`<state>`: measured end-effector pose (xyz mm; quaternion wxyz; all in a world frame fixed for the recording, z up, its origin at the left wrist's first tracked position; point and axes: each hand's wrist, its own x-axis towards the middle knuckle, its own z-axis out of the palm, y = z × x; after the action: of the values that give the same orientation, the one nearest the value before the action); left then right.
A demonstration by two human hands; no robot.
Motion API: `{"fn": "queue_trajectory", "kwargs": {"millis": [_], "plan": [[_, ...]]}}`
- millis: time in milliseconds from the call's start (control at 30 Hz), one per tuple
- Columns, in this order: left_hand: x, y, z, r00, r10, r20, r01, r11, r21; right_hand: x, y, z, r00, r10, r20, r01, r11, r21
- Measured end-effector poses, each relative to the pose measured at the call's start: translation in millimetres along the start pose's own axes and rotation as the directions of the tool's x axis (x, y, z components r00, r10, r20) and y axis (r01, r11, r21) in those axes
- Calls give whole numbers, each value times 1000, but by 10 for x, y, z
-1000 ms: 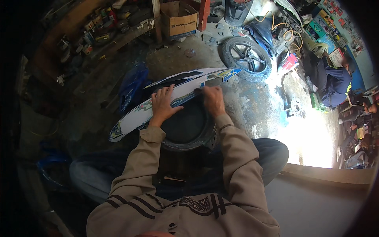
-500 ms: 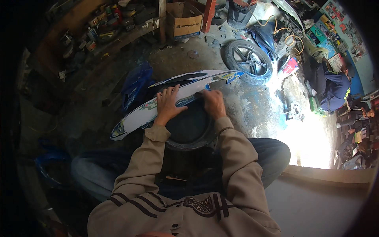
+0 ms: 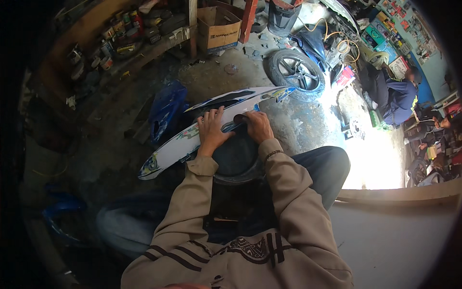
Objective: The person rubs a round sanding pad against the surface of a motorcycle fairing while holding it over a bucket of water.
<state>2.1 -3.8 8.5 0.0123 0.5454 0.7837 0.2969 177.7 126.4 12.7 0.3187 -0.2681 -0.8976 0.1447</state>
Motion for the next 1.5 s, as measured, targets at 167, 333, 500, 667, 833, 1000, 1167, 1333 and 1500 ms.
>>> {"fn": "queue_trajectory", "kwargs": {"millis": [167, 333, 500, 667, 833, 1000, 1167, 1333, 1500], "plan": [[2, 0, 18, 1000, 2, -19, -2, 1000, 5, -21, -60, 38, 1000, -5, 16, 6, 1000, -31], [-17, -80, 69, 1000, -23, -17, 23, 1000, -3, -69, -296, 204, 980, -113, 163, 99, 991, 96], [-36, -117, 73, 999, 25, -39, -23, 999, 40, -107, -354, 192, 965, -225, 136, 208, 970, 126], [-33, -106, 53, 999, 16, -34, -15, 999, 28, 44, 86, -129, 991, -134, 21, 131, 983, 132], [-13, -124, 72, 999, 28, -34, -26, 997, 67, -125, 86, 33, 997, -73, -38, 73, 997, -3], [-11, -138, 120, 997, 39, -64, -33, 995, 94, -231, -149, 135, 955, -253, 156, 232, 962, 142], [-30, -118, 84, 997, 51, -65, -47, 997, 64, -50, 20, 2, 949, -246, 195, 226, 967, 118], [-24, -93, 55, 996, 62, -69, -55, 993, 100, -101, 189, 19, 998, -68, 9, 68, 996, 52], [-3, -82, 85, 998, 40, -56, -34, 994, 102, -187, -10, 140, 988, -127, 92, 114, 985, 130]]}}
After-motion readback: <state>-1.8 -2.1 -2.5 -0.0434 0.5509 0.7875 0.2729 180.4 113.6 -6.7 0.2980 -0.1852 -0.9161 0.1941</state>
